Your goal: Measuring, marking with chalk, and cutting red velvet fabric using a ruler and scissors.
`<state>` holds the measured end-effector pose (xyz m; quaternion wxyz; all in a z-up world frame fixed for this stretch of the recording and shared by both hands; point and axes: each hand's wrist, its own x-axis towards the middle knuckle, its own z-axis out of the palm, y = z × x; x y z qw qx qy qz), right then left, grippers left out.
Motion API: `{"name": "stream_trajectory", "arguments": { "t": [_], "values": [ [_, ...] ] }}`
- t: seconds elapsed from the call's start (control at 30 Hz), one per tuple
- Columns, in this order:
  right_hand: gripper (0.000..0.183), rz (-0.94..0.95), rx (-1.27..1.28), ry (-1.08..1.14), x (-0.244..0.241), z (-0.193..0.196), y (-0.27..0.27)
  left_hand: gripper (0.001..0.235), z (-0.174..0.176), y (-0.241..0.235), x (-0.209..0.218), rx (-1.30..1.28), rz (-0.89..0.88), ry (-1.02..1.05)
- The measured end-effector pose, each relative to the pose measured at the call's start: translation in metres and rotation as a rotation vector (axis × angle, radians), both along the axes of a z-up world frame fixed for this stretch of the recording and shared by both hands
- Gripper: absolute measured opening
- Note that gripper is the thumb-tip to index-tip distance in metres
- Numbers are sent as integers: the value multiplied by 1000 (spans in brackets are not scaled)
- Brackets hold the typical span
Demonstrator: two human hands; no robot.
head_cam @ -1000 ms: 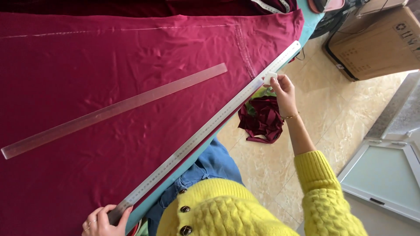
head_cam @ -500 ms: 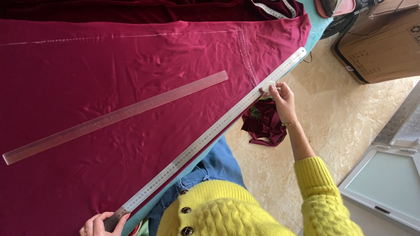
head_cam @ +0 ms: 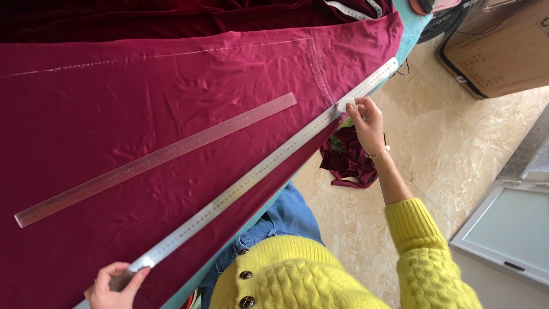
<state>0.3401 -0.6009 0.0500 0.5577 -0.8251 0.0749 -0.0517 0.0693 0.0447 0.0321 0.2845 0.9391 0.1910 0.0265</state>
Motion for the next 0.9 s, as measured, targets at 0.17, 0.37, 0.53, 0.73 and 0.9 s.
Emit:
{"name": "stream_trajectory", "arguments": {
  "t": [0.17,0.37,0.53,0.73,0.9],
  "values": [
    [19,17,16,2,6,1,2,55,0,16,32,45,-98,54],
    [18,-43,72,58,11,-4,-1,46,-23,20,35,172,-173,-133],
    [18,-21,148,24,12,4,8,45,-37,28,32,261,-261,-282],
    [17,-55,149,20,12,-4,5,42,-45,31,30,317,-222,-270],
    [18,-42,179,7,12,-1,8,41,-48,35,31,320,-233,-261]
  ]
}}
